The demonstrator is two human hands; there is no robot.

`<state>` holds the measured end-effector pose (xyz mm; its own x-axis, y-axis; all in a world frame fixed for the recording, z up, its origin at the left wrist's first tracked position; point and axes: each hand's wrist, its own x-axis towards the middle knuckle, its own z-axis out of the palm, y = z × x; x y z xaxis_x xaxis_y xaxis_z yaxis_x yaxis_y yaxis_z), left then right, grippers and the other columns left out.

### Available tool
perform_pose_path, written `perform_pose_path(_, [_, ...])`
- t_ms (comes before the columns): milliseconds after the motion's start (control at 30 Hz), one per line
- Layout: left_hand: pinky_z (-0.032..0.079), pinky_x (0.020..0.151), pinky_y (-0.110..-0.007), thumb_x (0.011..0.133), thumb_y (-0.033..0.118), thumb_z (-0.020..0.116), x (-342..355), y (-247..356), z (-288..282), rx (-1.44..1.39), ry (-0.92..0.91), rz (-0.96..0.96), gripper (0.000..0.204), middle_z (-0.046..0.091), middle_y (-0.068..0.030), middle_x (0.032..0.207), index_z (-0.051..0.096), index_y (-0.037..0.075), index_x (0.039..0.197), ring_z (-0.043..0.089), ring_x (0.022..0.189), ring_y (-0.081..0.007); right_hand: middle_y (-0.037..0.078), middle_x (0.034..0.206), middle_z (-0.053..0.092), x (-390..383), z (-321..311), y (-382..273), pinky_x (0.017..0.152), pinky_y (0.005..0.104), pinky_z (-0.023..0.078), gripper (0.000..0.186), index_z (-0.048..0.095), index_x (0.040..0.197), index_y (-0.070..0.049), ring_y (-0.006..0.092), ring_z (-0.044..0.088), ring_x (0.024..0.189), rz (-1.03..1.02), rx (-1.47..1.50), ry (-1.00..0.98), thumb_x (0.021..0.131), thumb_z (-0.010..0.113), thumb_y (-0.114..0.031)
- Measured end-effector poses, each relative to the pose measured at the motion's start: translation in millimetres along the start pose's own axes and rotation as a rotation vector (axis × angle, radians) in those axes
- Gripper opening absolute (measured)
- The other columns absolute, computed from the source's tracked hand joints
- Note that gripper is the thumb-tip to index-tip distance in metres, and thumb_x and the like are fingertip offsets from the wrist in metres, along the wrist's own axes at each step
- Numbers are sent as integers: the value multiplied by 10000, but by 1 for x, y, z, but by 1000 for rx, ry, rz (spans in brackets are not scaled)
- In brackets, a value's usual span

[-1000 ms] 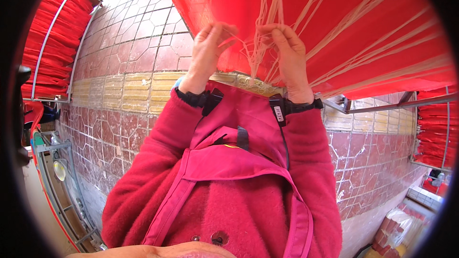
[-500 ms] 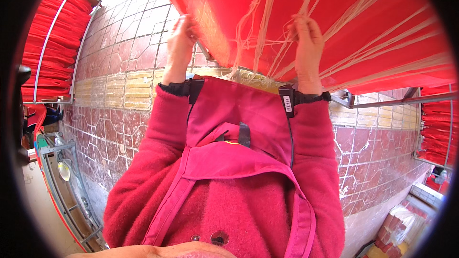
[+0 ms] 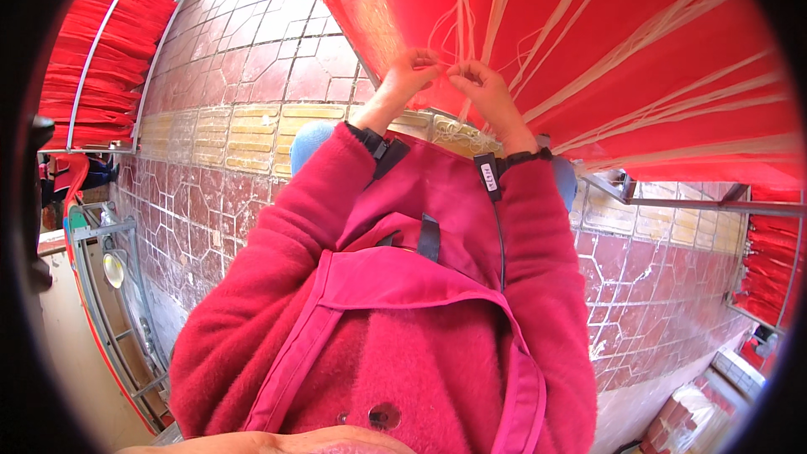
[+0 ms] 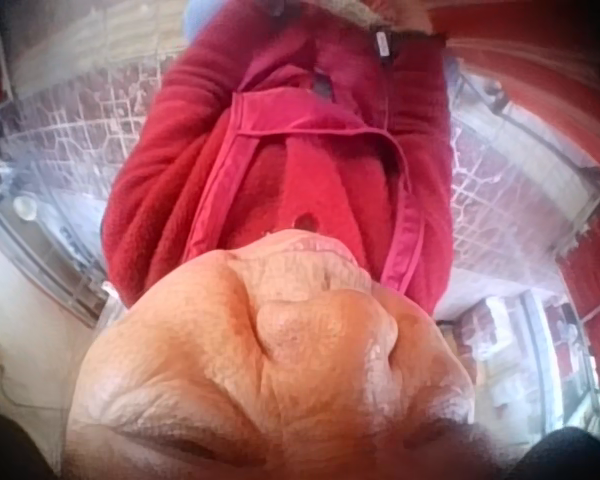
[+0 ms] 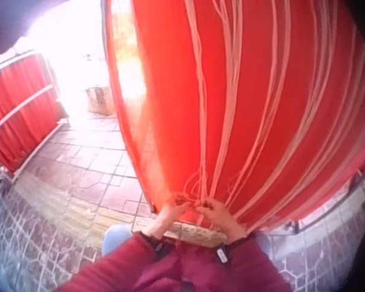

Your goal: The person repeatedly ties small knots in thin white strings attached to a large red fabric panel. They pull the strings taut, form loops, and secure them by hand while seated in a workshop-like space.

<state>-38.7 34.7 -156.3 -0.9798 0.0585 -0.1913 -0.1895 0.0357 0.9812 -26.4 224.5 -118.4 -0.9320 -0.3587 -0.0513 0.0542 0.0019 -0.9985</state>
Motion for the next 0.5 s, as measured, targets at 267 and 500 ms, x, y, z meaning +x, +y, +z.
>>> perform_pose_path(267, [473, 885, -263, 904, 162, 664, 11, -43, 14, -28, -351, -80, 386, 657, -78, 1123, 590, -4, 1245, 603, 1041, -139, 22, 919, 669, -7, -14, 30, 749, 250, 492, 156, 642, 1050, -49, 97, 615, 805, 111, 292, 78, 957, 576, -155])
perform_pose_path(500, [473, 900, -282, 916, 180, 656, 12, -48, 4, 112, -347, -122, 308, 656, -58, 1116, 624, -14, 1153, 601, 1019, -126, 21, 921, 660, -6, -28, 39, 776, 253, 497, 149, 637, 1056, -63, 107, 623, 843, 37, 338, 306, 980, 556, -162])
